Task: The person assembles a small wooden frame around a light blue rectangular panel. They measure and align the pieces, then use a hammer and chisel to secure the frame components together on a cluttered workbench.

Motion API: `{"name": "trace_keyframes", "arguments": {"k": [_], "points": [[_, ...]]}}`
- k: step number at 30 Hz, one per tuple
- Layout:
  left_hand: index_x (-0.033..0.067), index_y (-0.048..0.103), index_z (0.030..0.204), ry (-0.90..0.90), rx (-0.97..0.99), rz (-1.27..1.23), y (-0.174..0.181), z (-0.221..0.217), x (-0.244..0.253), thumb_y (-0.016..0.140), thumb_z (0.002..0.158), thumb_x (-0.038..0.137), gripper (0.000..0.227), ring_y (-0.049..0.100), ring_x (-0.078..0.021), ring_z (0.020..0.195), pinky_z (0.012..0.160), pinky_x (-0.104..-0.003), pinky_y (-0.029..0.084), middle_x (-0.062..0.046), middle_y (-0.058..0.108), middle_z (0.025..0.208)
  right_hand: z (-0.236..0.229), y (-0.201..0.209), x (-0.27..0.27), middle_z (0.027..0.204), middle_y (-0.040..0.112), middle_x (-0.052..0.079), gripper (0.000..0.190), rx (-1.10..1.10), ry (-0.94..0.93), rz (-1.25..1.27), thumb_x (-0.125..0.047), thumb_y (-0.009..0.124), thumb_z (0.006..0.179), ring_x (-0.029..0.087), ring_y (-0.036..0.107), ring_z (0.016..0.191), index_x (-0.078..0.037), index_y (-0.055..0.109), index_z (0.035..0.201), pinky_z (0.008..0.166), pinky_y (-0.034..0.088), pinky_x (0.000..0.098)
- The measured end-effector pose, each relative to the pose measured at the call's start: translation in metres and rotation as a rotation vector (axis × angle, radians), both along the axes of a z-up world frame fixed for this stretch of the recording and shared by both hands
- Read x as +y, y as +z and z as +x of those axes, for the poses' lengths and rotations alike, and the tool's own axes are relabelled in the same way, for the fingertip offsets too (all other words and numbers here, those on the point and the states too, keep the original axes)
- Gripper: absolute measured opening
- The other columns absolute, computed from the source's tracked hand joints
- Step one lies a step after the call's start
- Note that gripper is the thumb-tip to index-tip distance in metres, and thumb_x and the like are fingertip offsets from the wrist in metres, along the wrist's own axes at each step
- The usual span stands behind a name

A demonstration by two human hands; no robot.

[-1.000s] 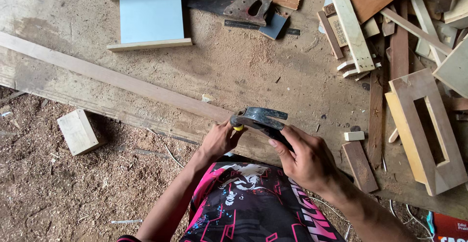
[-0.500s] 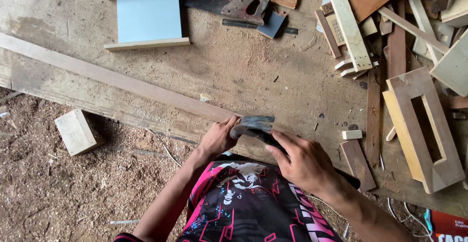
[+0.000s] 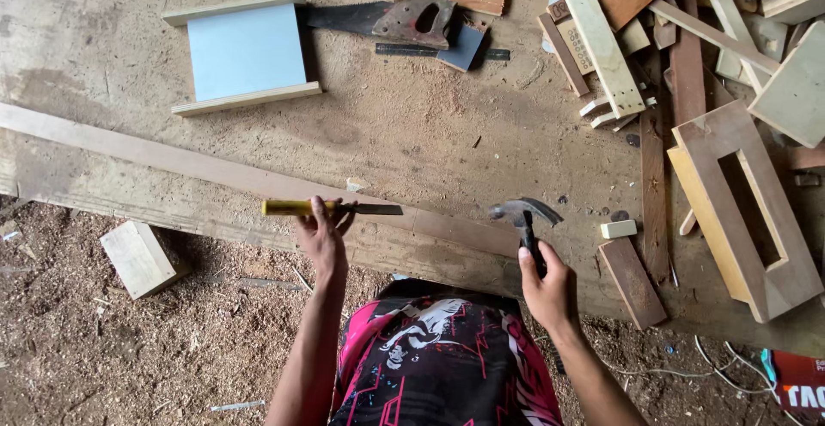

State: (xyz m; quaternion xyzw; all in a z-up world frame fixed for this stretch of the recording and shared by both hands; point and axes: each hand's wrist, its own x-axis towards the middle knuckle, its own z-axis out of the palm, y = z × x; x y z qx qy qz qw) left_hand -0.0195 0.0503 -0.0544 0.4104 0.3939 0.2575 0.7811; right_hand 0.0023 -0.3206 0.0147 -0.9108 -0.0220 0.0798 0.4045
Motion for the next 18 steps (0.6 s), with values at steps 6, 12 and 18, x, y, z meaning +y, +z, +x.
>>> {"name": "trace_keyframes", "arguments": {"k": [6, 12, 18], "points": [[0.0014, 0.039, 0.127, -0.228, 0.011, -0.177, -0.038, 0.035, -0.055, 0.049, 0.106, 0.039, 0.044, 0.076, -0.0395, 0.095, 0.079, -0.046, 0.068, -0.027, 0.067, 0.114, -0.007, -0.054, -0.016, 0.107, 0.072, 0.018, 0.039, -0.191, -0.081, -0.163, -0.018, 0.069, 0.093, 0.033, 0.071, 0.091, -0.003, 0.062, 0.129, 0.078, 0.055, 0.0425], [0.0116, 0.04, 0.121, -0.416, 0.126, -0.189, -0.089, 0.099, -0.118, 0.044, 0.105, 0.038, 0.031, 0.073, -0.032, 0.09, 0.074, -0.043, 0.066, -0.023, 0.068, 0.109, 0.024, -0.087, -0.046, 0.121, 0.068, 0.018, 0.041, -0.222, -0.117, -0.284, -0.017, 0.067, 0.095, 0.038, 0.066, 0.107, -0.006, 0.061, 0.134, 0.088, 0.053, 0.0454], [0.0056, 0.042, 0.119, -0.555, 0.235, -0.086, -0.115, 0.133, -0.153, 0.055, 0.103, 0.028, 0.031, 0.071, -0.0276, 0.083, 0.065, -0.043, 0.068, -0.018, 0.066, 0.1, 0.051, -0.108, -0.083, 0.116, 0.065, 0.02, 0.044, -0.212, -0.047, -0.315, -0.013, 0.064, 0.095, 0.041, 0.064, 0.105, -0.008, 0.058, 0.139, 0.088, 0.052, 0.0483]]}}
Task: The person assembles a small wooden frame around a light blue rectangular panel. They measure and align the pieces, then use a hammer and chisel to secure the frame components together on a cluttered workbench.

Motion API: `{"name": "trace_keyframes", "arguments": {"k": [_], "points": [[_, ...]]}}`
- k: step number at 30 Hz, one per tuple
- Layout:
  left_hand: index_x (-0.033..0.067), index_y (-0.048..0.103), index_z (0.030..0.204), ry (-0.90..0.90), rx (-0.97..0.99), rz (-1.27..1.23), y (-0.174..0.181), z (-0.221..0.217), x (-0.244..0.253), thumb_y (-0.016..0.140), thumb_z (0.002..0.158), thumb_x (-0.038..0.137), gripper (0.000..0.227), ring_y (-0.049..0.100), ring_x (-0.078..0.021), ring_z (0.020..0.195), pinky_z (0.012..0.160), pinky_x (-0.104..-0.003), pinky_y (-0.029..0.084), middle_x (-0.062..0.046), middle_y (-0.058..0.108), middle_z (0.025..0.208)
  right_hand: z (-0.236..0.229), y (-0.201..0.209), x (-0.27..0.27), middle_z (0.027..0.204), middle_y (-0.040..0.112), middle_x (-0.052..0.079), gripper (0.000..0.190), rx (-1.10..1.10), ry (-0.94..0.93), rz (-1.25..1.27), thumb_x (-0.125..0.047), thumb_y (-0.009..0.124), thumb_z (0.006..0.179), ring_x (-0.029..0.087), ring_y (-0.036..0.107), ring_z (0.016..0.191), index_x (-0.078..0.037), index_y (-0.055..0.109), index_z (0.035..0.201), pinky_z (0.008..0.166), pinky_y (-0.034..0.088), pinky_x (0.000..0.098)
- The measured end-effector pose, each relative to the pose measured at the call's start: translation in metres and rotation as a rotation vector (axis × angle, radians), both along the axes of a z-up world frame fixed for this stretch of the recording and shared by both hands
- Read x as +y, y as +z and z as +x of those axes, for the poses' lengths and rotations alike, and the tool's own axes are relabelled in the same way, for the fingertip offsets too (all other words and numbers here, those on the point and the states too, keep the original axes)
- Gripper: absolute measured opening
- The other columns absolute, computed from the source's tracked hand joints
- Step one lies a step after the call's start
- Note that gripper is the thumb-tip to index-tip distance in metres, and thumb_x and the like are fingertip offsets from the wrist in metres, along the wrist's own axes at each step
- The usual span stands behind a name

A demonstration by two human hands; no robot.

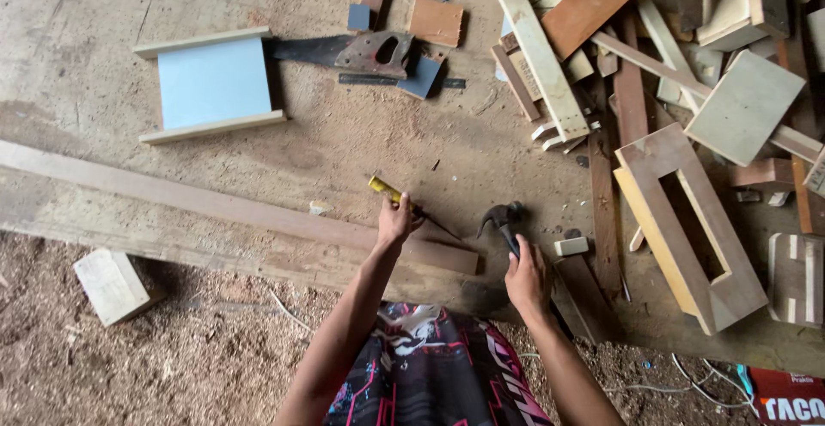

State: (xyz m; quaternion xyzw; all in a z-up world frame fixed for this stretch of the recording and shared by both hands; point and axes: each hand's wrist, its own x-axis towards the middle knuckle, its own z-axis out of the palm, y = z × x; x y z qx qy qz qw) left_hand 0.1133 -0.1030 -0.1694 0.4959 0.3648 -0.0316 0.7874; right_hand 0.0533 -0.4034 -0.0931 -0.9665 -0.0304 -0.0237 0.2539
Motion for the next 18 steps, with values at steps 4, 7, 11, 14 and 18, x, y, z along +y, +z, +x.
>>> {"name": "trace_keyframes", "arguments": {"k": [4, 7, 11, 14, 18], "points": [[0.0061, 0.045, 0.123, -0.073, 0.069, 0.152, -0.007, 0.001, -0.006, 0.061, 0.1, 0.026, 0.034, 0.073, -0.024, 0.084, 0.063, -0.04, 0.068, -0.014, 0.065, 0.104, 0.018, -0.021, -0.015, 0.121, 0.061, 0.028, 0.046, -0.324, 0.13, -0.125, -0.015, 0.065, 0.093, 0.048, 0.061, 0.108, -0.006, 0.059, 0.138, 0.089, 0.051, 0.0506], [-0.0037, 0.053, 0.118, -0.105, 0.098, 0.318, -0.007, -0.007, -0.006, 0.064, 0.102, 0.03, 0.039, 0.073, -0.0267, 0.076, 0.062, -0.038, 0.066, -0.02, 0.068, 0.099, 0.015, -0.021, -0.031, 0.116, 0.063, 0.023, 0.037, 0.003, 0.118, 0.032, -0.009, 0.062, 0.099, 0.043, 0.063, 0.1, -0.003, 0.059, 0.135, 0.083, 0.052, 0.049], [-0.002, 0.06, 0.108, -0.208, 0.065, 0.582, 0.011, 0.003, -0.002, 0.068, 0.098, 0.033, 0.037, 0.076, -0.0247, 0.074, 0.063, -0.038, 0.064, -0.017, 0.074, 0.092, 0.034, -0.002, -0.026, 0.111, 0.062, 0.021, 0.041, 0.021, 0.159, 0.108, -0.009, 0.061, 0.094, 0.037, 0.067, 0.094, 0.001, 0.058, 0.133, 0.075, 0.055, 0.0435], [0.0032, 0.065, 0.095, -0.275, -0.026, 1.006, 0.03, -0.02, -0.003, 0.065, 0.1, 0.037, 0.034, 0.072, -0.032, 0.071, 0.066, -0.044, 0.059, -0.017, 0.074, 0.08, 0.034, 0.021, -0.013, 0.108, 0.063, 0.019, 0.033, -0.071, 0.235, 0.036, -0.012, 0.063, 0.095, 0.037, 0.066, 0.094, 0.001, 0.063, 0.125, 0.077, 0.054, 0.0441], [0.0031, 0.065, 0.093, -0.241, 0.311, 1.453, 0.07, -0.063, 0.0, 0.06, 0.094, 0.047, 0.044, 0.069, -0.0398, 0.064, 0.062, -0.051, 0.054, -0.02, 0.07, 0.067, 0.039, 0.055, 0.022, 0.104, 0.066, 0.011, 0.024, 0.058, 0.44, -0.038, -0.028, 0.067, 0.099, 0.032, 0.068, 0.093, -0.008, 0.07, 0.111, 0.078, 0.055, 0.0423]]}}
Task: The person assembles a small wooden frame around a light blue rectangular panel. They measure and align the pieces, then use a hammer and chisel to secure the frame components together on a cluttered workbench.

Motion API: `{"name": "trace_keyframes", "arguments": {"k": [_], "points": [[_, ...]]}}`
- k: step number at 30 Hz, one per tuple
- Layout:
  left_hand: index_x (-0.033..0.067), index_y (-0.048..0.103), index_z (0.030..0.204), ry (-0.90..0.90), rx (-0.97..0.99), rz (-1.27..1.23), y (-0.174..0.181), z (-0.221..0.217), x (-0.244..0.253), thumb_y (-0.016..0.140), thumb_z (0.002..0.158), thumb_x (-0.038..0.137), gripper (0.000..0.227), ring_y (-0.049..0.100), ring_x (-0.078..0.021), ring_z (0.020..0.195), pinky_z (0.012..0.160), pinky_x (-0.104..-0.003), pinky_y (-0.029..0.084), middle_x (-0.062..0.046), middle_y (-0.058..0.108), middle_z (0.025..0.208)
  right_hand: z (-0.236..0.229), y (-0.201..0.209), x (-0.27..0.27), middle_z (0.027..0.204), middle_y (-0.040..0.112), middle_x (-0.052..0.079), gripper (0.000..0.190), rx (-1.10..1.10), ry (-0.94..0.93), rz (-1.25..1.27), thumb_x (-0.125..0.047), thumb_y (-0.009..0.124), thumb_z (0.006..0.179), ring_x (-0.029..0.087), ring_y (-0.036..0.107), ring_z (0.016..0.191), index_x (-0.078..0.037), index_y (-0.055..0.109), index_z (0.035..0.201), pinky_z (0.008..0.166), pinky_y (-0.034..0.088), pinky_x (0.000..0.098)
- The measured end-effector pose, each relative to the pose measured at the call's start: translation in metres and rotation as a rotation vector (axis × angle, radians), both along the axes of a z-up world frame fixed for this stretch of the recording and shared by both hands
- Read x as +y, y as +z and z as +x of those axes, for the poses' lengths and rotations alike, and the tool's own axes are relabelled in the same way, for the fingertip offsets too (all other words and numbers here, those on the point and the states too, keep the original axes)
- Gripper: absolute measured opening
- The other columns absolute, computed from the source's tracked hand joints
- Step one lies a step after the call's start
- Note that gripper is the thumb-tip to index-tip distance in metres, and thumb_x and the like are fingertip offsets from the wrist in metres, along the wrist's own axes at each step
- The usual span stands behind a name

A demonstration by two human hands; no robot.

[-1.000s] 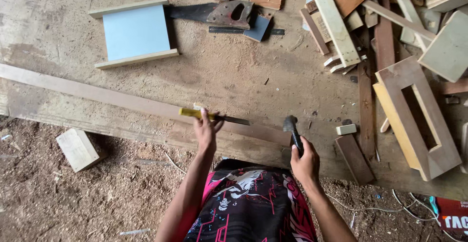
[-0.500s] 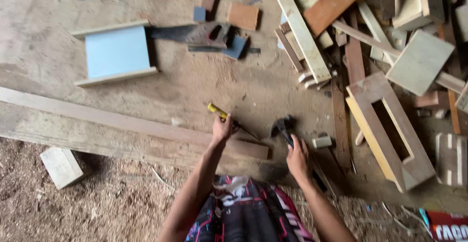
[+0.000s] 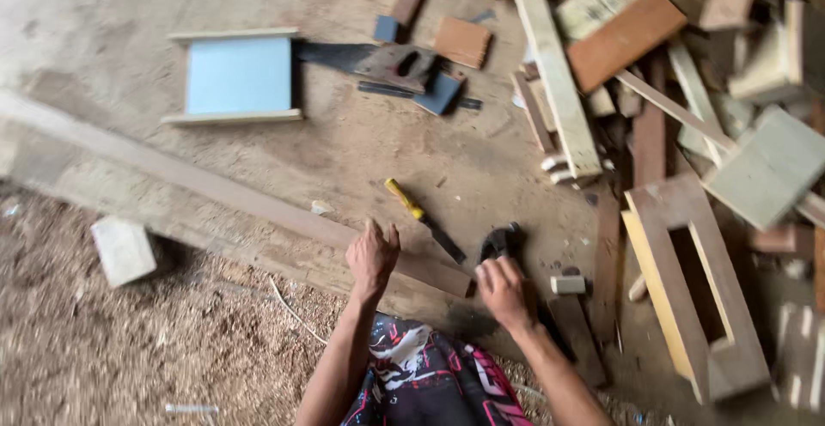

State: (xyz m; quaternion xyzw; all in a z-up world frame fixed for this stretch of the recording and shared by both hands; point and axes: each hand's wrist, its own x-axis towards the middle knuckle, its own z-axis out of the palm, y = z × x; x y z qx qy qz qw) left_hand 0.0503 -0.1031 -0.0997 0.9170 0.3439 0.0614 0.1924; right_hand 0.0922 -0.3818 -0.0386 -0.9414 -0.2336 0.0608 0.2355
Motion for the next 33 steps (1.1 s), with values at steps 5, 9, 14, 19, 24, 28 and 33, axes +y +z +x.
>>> {"name": "trace_keyframes", "arguments": {"k": [5, 9, 14, 19, 24, 28, 33], "points": [[-0.0029, 0.061, 0.096, 0.209, 0.13, 0.024, 0.03, -0.053, 0.014, 0.061, 0.087, 0.071, 0.074, 0.072, -0.037, 0.07, 0.064, -0.046, 0.058, -0.023, 0.071, 0.074, -0.002, 0.011, 0.056, 0.105, 0.065, 0.018, 0.061, -0.083, 0.497, 0.013, -0.043, 0.08, 0.075, 0.037, 0.067, 0.092, 0.002, 0.062, 0.112, 0.076, 0.055, 0.048], [-0.007, 0.058, 0.099, 0.318, 0.09, -0.086, 0.036, -0.054, 0.013, 0.071, 0.07, 0.08, 0.093, 0.073, -0.0391, 0.079, 0.068, -0.046, 0.059, -0.027, 0.072, 0.085, 0.009, -0.001, 0.085, 0.106, 0.065, 0.017, 0.062, 0.097, 0.566, -0.122, -0.043, 0.083, 0.074, 0.037, 0.067, 0.094, -0.002, 0.059, 0.114, 0.078, 0.056, 0.048], [-0.0139, 0.041, 0.13, 0.488, 0.059, -0.253, 0.043, -0.05, -0.004, 0.078, 0.069, 0.076, 0.115, 0.069, -0.0458, 0.093, 0.077, -0.049, 0.058, -0.034, 0.066, 0.108, 0.017, -0.017, 0.098, 0.098, 0.066, 0.013, 0.059, 0.042, 0.656, -0.017, -0.044, 0.084, 0.069, 0.034, 0.071, 0.083, -0.005, 0.059, 0.105, 0.07, 0.059, 0.0442], [-0.0064, 0.032, 0.138, 0.77, -0.36, -0.667, 0.037, -0.048, -0.004, 0.083, 0.075, 0.046, 0.097, 0.068, -0.0412, 0.103, 0.091, -0.046, 0.054, -0.03, 0.065, 0.111, -0.004, -0.025, 0.119, 0.088, 0.067, 0.014, 0.059, -0.093, 0.687, 0.105, -0.049, 0.084, 0.071, 0.034, 0.07, 0.061, -0.004, 0.06, 0.102, 0.051, 0.057, 0.0444], [-0.0069, 0.025, 0.142, 0.906, -0.642, -0.631, 0.032, -0.06, -0.006, 0.079, 0.078, 0.024, 0.089, 0.068, -0.0358, 0.096, 0.083, -0.044, 0.06, -0.027, 0.056, 0.114, -0.043, -0.021, 0.135, 0.078, 0.066, 0.013, 0.058, -0.093, 0.686, 0.195, -0.054, 0.081, 0.081, 0.029, 0.069, 0.052, -0.003, 0.059, 0.096, 0.044, 0.056, 0.0408], [-0.0036, 0.032, 0.142, 0.936, -0.682, -0.627, 0.038, -0.07, 0.002, 0.076, 0.08, 0.023, 0.081, 0.072, -0.036, 0.092, 0.085, -0.044, 0.06, -0.027, 0.069, 0.107, -0.065, -0.01, 0.149, 0.075, 0.064, 0.015, 0.059, -0.114, 0.669, 0.271, -0.056, 0.081, 0.076, 0.035, 0.068, 0.055, -0.004, 0.056, 0.09, 0.044, 0.053, 0.0447], [-0.0028, 0.035, 0.142, 0.873, -0.664, -0.557, 0.036, -0.083, 0.014, 0.077, 0.08, 0.022, 0.079, 0.075, -0.0374, 0.095, 0.086, -0.042, 0.062, -0.028, 0.07, 0.11, -0.076, -0.004, 0.16, 0.073, 0.065, 0.017, 0.048, 0.007, 0.718, 0.257, -0.043, 0.074, 0.085, 0.037, 0.067, 0.057, -0.001, 0.057, 0.097, 0.047, 0.053, 0.0472]]}}
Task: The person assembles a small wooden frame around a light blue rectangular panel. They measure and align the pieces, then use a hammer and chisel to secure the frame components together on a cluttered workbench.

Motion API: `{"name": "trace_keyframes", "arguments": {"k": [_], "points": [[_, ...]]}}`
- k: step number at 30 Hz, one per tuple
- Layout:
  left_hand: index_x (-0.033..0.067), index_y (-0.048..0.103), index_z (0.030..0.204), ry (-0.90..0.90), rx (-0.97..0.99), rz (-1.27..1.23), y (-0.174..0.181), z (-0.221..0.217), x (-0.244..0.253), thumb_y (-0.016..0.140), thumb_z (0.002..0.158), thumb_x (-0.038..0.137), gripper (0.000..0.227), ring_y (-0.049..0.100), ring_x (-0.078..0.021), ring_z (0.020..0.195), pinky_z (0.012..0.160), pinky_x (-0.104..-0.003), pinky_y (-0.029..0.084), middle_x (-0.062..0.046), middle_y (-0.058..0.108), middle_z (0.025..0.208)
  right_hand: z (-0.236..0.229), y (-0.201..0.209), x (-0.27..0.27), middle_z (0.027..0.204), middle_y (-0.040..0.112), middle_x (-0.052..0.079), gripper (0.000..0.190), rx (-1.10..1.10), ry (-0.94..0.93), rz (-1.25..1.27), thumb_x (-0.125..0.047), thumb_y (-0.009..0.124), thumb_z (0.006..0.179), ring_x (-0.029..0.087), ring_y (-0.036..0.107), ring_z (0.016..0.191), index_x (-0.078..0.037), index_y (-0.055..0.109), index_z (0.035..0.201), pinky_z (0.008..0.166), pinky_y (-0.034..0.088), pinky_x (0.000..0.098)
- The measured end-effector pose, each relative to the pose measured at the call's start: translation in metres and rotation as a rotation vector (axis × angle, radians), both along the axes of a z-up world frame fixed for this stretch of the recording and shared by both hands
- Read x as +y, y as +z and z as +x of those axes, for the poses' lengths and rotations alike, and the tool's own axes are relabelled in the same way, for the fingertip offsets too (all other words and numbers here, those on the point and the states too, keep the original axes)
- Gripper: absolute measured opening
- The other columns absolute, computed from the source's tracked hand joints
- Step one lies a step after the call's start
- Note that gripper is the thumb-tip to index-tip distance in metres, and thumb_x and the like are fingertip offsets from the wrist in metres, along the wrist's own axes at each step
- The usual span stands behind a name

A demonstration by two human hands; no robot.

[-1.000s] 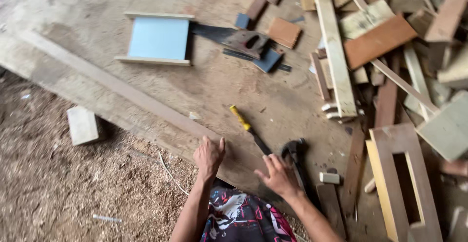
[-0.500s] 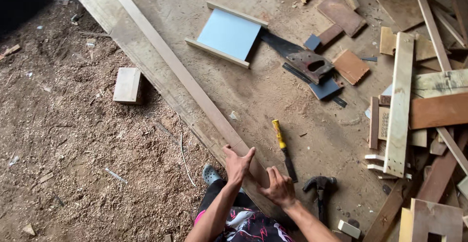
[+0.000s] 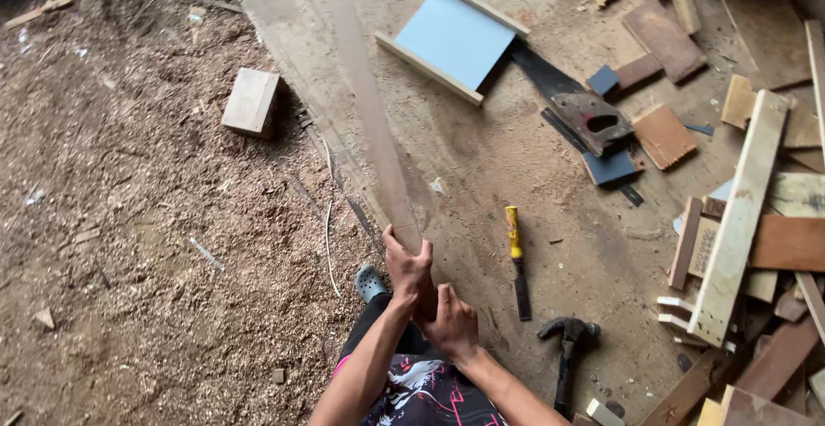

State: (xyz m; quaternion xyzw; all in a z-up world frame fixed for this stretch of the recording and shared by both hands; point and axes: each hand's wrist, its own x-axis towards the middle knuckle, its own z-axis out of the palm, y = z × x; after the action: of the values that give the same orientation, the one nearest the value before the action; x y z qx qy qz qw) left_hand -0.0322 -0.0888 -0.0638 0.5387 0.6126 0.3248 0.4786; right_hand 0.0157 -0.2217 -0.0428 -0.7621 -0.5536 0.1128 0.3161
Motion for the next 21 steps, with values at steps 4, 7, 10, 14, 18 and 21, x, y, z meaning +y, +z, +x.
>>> {"name": "trace_keyframes", "arguments": {"k": [4, 7, 10, 14, 18, 21], "points": [[-0.0041, 0.037, 0.14, -0.093, 0.063, 0.166, -0.007, -0.021, 0.008, 0.081, 0.075, 0.021, 0.082, 0.072, -0.0403, 0.098, 0.087, -0.045, 0.06, -0.03, 0.068, 0.113, 0.04, -0.004, 0.005, 0.083, 0.067, 0.017, 0.018, 0.033, 0.097, 0.155, -0.023, 0.057, 0.099, 0.033, 0.067, 0.06, -0.005, 0.061, 0.097, 0.051, 0.056, 0.0437], [-0.0027, 0.039, 0.139, -0.172, 0.151, 0.202, -0.008, -0.047, 0.013, 0.083, 0.074, 0.022, 0.081, 0.071, -0.0428, 0.097, 0.087, -0.046, 0.059, -0.031, 0.068, 0.11, 0.129, -0.016, 0.034, 0.077, 0.062, 0.006, 0.014, -0.105, -0.044, 0.199, -0.014, 0.053, 0.097, 0.023, 0.062, 0.066, -0.014, 0.058, 0.085, 0.061, 0.054, 0.0368], [-0.0003, 0.04, 0.14, -0.259, 0.202, 0.153, -0.005, -0.069, 0.019, 0.082, 0.075, 0.023, 0.081, 0.07, -0.0445, 0.097, 0.088, -0.047, 0.058, -0.031, 0.069, 0.107, 0.236, -0.024, 0.057, 0.127, 0.053, 0.022, 0.03, -0.291, -0.22, -0.051, -0.005, 0.054, 0.097, 0.034, 0.061, 0.11, 0.001, 0.061, 0.126, 0.083, 0.057, 0.0442], [0.0005, 0.042, 0.138, -0.386, 0.25, 0.173, 0.001, -0.09, 0.011, 0.083, 0.075, 0.024, 0.08, 0.071, -0.0442, 0.098, 0.087, -0.047, 0.058, -0.031, 0.068, 0.11, 0.357, -0.024, 0.091, 0.169, 0.027, 0.03, 0.084, -0.554, -0.254, -0.212, -0.009, 0.06, 0.086, 0.048, 0.033, 0.152, 0.002, 0.031, 0.165, 0.124, 0.034, 0.0515], [0.0016, 0.041, 0.139, -0.538, 0.334, 0.046, 0.002, -0.099, 0.008, 0.084, 0.075, 0.027, 0.081, 0.072, -0.0425, 0.095, 0.084, -0.045, 0.061, -0.028, 0.068, 0.111, 0.407, -0.033, 0.118, 0.17, 0.017, 0.02, 0.1, -0.234, -0.255, -0.403, -0.023, 0.064, 0.079, 0.047, 0.02, 0.15, -0.005, 0.018, 0.166, 0.119, 0.021, 0.0562], [0.0014, 0.043, 0.137, -0.614, 0.361, 0.104, 0.002, -0.102, 0.003, 0.085, 0.076, 0.029, 0.08, 0.072, -0.0409, 0.093, 0.081, -0.044, 0.061, -0.026, 0.068, 0.111, 0.409, -0.042, 0.125, 0.167, 0.02, 0.019, 0.09, -0.148, -0.31, -0.523, -0.033, 0.065, 0.083, 0.049, 0.023, 0.145, -0.01, 0.026, 0.161, 0.114, 0.024, 0.062]]}}
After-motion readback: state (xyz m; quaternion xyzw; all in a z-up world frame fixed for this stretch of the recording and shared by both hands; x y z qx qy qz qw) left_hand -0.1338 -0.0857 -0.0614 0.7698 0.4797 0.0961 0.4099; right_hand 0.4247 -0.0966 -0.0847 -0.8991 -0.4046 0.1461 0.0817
